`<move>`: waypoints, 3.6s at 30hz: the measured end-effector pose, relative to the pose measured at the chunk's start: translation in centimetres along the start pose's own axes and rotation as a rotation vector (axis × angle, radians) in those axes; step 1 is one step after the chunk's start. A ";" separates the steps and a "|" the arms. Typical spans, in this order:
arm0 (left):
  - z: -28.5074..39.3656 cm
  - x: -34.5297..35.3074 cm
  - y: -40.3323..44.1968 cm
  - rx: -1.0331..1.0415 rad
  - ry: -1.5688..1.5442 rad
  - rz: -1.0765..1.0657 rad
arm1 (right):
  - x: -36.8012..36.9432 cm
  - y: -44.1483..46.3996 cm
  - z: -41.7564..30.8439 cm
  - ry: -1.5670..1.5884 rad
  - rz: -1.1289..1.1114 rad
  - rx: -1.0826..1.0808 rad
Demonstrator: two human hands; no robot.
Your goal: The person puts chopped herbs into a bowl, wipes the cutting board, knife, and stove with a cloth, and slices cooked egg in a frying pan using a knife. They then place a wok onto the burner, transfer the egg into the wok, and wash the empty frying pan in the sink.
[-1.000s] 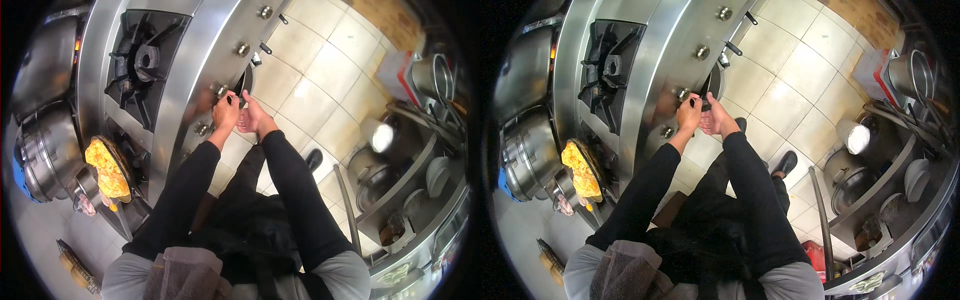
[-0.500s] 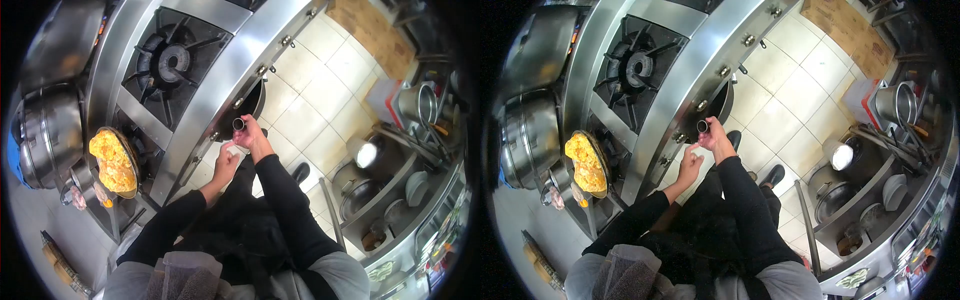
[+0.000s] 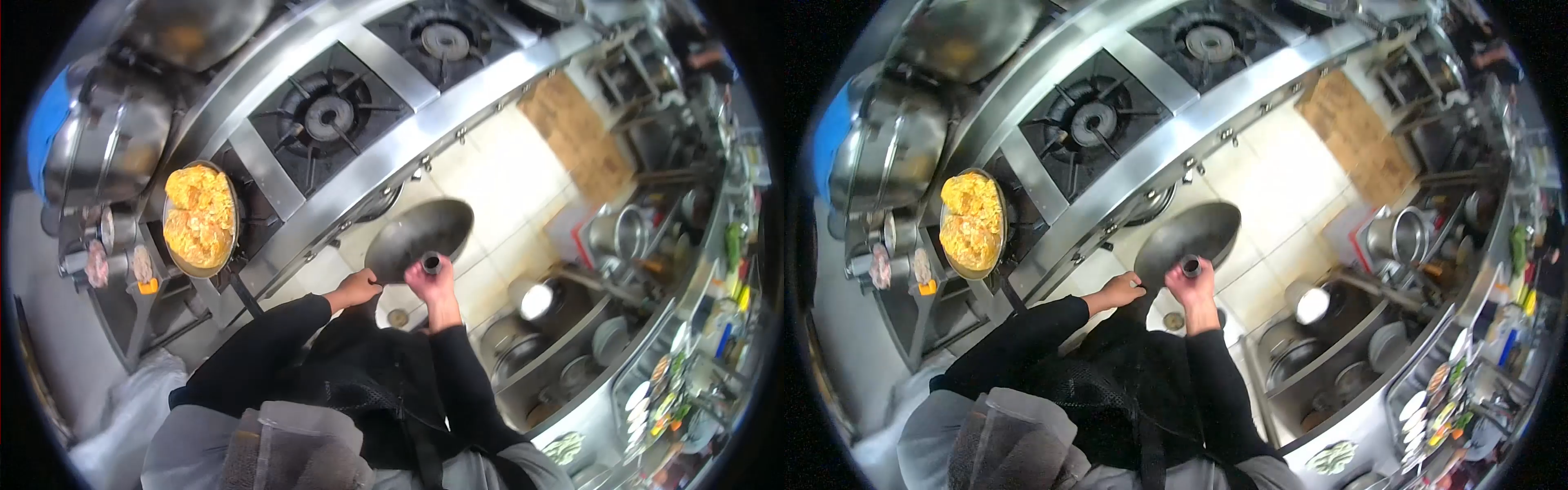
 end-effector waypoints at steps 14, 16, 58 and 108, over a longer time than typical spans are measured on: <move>-12.7 11.3 -17.4 0.038 -0.349 0.393 | -4.3 -22.2 -12.3 -0.049 0.024 -0.225; -20.8 17.6 -16.9 0.049 -0.564 0.473 | -0.8 -24.4 -13.1 -0.191 0.011 -0.269; -23.7 15.0 -23.0 -0.370 -1.145 0.663 | 25.1 -3.7 20.2 -0.974 -0.069 0.291; -12.5 -10.1 -18.5 0.229 -2.212 0.202 | 14.5 -3.2 31.9 -2.348 -0.830 -0.273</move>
Point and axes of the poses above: each hand's wrist, its own y-axis towards the middle knuckle, its own x-axis out of the palm, z = x × y, the point moved 3 cm from there along y, towards the middle knuckle
